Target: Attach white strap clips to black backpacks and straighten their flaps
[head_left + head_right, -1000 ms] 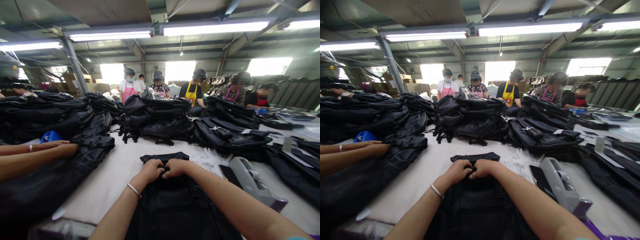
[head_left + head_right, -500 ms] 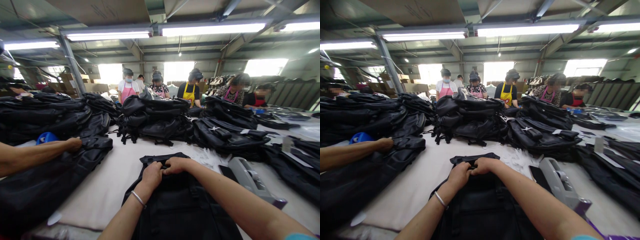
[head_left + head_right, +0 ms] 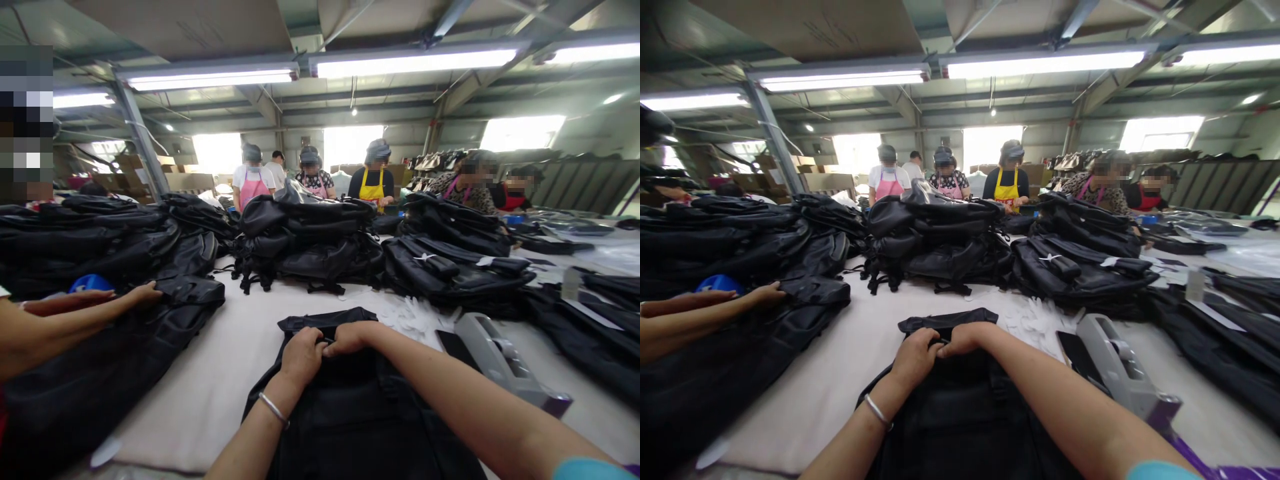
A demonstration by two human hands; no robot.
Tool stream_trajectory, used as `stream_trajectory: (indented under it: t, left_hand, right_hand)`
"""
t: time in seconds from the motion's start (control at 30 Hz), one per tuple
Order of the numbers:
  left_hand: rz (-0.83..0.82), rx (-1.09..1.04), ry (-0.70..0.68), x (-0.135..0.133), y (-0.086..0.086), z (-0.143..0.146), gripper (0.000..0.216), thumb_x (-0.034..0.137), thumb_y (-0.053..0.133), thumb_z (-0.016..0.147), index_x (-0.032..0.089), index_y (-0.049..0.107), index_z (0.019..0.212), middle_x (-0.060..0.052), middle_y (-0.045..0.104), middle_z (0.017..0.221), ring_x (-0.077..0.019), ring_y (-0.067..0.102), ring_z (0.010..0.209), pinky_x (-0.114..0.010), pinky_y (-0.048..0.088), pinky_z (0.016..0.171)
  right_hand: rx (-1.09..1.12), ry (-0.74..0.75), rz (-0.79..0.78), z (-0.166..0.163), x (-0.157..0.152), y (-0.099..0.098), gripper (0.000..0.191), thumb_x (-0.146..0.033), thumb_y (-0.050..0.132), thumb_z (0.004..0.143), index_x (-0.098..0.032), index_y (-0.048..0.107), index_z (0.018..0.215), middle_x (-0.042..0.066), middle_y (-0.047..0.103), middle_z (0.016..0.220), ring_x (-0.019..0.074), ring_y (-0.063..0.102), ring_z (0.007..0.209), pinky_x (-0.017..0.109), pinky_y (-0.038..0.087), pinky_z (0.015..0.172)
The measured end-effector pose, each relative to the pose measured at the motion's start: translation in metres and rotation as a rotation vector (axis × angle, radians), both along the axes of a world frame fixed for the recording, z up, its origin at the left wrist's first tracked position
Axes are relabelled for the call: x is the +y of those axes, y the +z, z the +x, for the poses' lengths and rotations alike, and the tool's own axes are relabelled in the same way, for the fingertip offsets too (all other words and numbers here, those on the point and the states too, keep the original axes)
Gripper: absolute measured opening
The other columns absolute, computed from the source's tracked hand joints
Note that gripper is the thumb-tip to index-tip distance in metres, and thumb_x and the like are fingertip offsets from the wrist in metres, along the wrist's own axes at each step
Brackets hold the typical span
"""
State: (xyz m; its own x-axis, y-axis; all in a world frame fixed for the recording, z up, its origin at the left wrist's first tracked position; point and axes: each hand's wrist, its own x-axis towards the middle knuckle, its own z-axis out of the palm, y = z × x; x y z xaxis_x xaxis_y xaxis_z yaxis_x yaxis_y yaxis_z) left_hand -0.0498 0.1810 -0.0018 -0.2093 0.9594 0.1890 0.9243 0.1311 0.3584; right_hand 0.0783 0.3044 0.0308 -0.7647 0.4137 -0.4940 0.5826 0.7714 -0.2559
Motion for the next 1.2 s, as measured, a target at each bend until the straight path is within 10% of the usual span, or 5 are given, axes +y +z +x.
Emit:
stream_trajectory:
  t: [0.43,0.63,1.07,1.2]
  left_hand:
    - [-0.153,0.272,-0.221,0.000,0.026,0.008,0.027,0.019,0.046,0.084,0.022,0.068,0.100,-0.011,0.068,0.098,-0.0275,0.065,0.095,-0.036,0.050,0.078]
    - [-0.193,0.308,-0.194,0.002,0.036,0.018,0.027,0.024,0.042,0.090,0.020,0.068,0.095,-0.012,0.069,0.097,-0.0286,0.066,0.092,-0.039,0.051,0.078]
    - [-0.357,0.386,-0.214,0.025,0.022,0.036,0.040,0.043,0.040,0.092,0.020,0.066,0.111,-0.015,0.069,0.110,-0.0345,0.063,0.105,-0.050,0.048,0.089]
    - [-0.378,0.407,-0.180,0.027,0.017,0.037,0.044,0.049,0.053,0.084,0.021,0.065,0.116,-0.017,0.067,0.114,-0.0359,0.061,0.109,-0.051,0.044,0.093]
  right_hand:
    - [0.119,0.038,0.185,0.017,-0.029,0.033,0.051,-0.048,0.067,0.073,-0.016,0.071,0.112,0.017,0.070,0.111,0.0355,0.065,0.102,0.039,0.049,0.083]
    - [0.420,-0.241,0.324,0.068,-0.005,0.050,0.040,-0.034,0.037,0.094,-0.019,0.071,0.108,0.014,0.069,0.113,0.0277,0.060,0.109,0.033,0.041,0.092]
    - [0.521,-0.425,-0.084,0.128,0.045,-0.031,0.020,-0.021,0.053,0.079,-0.014,0.071,0.075,0.001,0.065,0.067,0.0122,0.054,0.060,0.020,0.040,0.056]
    - [0.582,-0.380,-0.190,0.129,0.050,-0.041,0.027,-0.021,0.049,0.081,-0.018,0.071,0.096,-0.001,0.066,0.073,0.0114,0.056,0.062,0.019,0.043,0.058]
